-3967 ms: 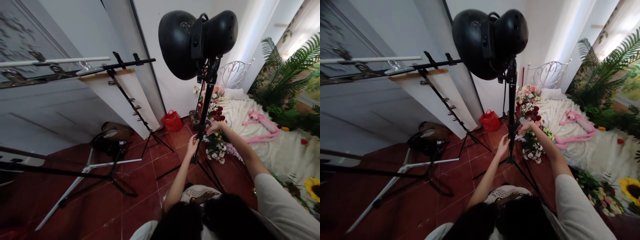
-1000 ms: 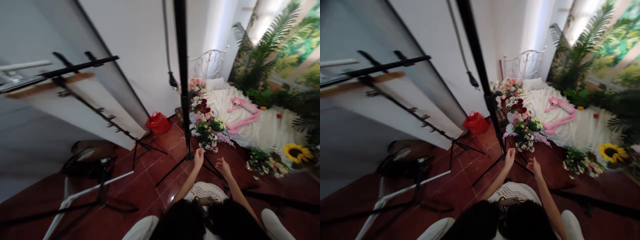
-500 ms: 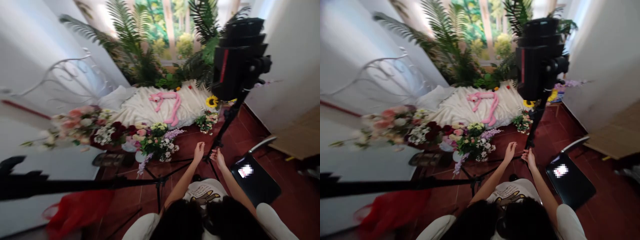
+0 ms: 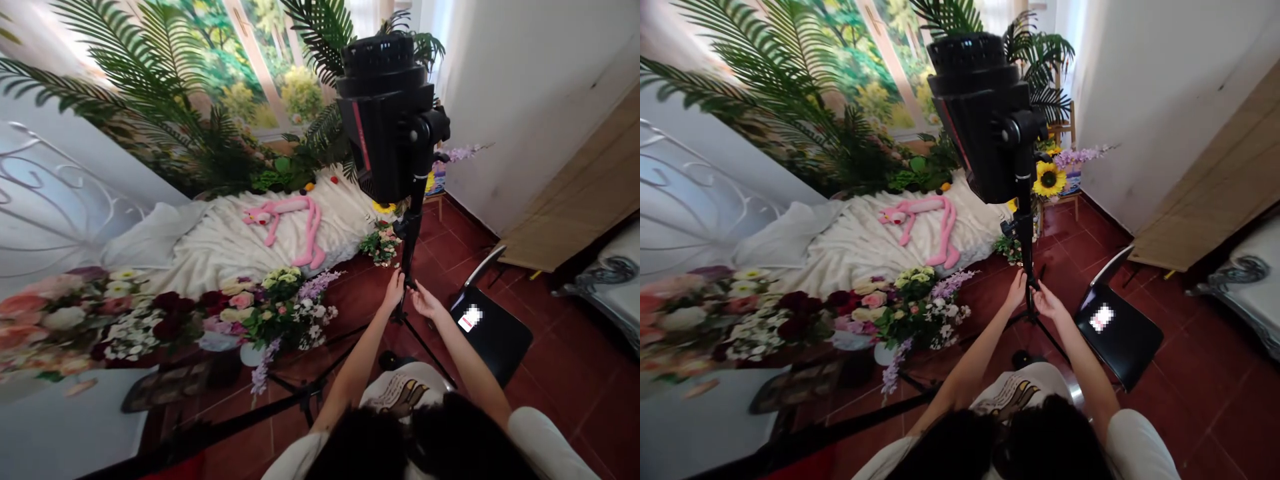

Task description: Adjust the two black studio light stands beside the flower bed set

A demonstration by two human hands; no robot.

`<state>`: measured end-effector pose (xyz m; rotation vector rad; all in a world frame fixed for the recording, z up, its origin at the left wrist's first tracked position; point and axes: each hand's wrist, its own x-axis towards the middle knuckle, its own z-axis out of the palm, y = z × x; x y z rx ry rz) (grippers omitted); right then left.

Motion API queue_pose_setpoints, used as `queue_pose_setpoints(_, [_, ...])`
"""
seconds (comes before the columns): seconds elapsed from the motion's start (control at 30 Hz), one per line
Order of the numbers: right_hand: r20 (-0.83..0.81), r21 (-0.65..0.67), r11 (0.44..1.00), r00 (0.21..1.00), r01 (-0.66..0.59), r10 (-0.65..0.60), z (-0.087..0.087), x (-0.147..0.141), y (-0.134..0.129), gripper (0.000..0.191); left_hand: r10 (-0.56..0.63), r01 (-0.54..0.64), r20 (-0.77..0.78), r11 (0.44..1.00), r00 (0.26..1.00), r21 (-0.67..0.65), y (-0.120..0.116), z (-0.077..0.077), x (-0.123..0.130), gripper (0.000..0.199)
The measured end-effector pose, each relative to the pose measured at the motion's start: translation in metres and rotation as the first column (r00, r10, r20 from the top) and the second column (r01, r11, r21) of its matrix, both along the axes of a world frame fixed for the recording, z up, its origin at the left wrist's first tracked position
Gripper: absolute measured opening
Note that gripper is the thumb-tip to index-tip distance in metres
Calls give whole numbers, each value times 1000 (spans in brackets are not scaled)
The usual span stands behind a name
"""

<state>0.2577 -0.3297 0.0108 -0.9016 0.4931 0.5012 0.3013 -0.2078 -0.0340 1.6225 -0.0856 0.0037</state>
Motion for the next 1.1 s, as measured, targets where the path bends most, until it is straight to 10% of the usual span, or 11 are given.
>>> queue_pose_setpoints(0.1, [222, -411, 908, 975, 74, 21, 1, -1, -3, 23, 3, -3, 14, 1000, 1000, 2, 1, -4, 0, 48])
queue_pose_setpoints(0.2, [441, -745, 631, 870, 217, 221, 14, -2, -7, 27, -18, 18, 33, 1000, 999, 4, 3, -7, 0, 49])
queue_pose_setpoints(0.27, [538, -779, 531, 790, 333, 294, 35, 3, -6, 34, -29, 29, 42, 1000, 999, 1, 3, -8, 0, 50])
queue_pose_setpoints(0.43, [789, -612, 519, 513, 597, 339, 122, 38, 14, 69, -49, 50, 33, 999, 998, -14, 4, -3, -2, 50])
queue_pose_setpoints(0.57, [760, -649, 441, 514, 619, 397, 163, 61, 28, 58, -71, 72, -41, 997, 997, 19, 5, 4, -4, 53])
queue_pose_setpoints(0.67, [702, -710, 383, 554, 591, 448, 154, 61, 27, 52, -69, 67, -83, 997, 994, -28, 4, 9, -3, 52])
queue_pose_setpoints(0.93, [423, -905, 166, 784, 391, 454, 57, 33, 33, 39, -23, -13, -184, 981, 983, -195, 4, 8, 2, 51])
queue_pose_setpoints(1.1, [511, -859, 229, 760, 457, 401, 45, 34, 36, 41, -39, -6, -205, 976, 978, -216, 4, 5, 1, 54])
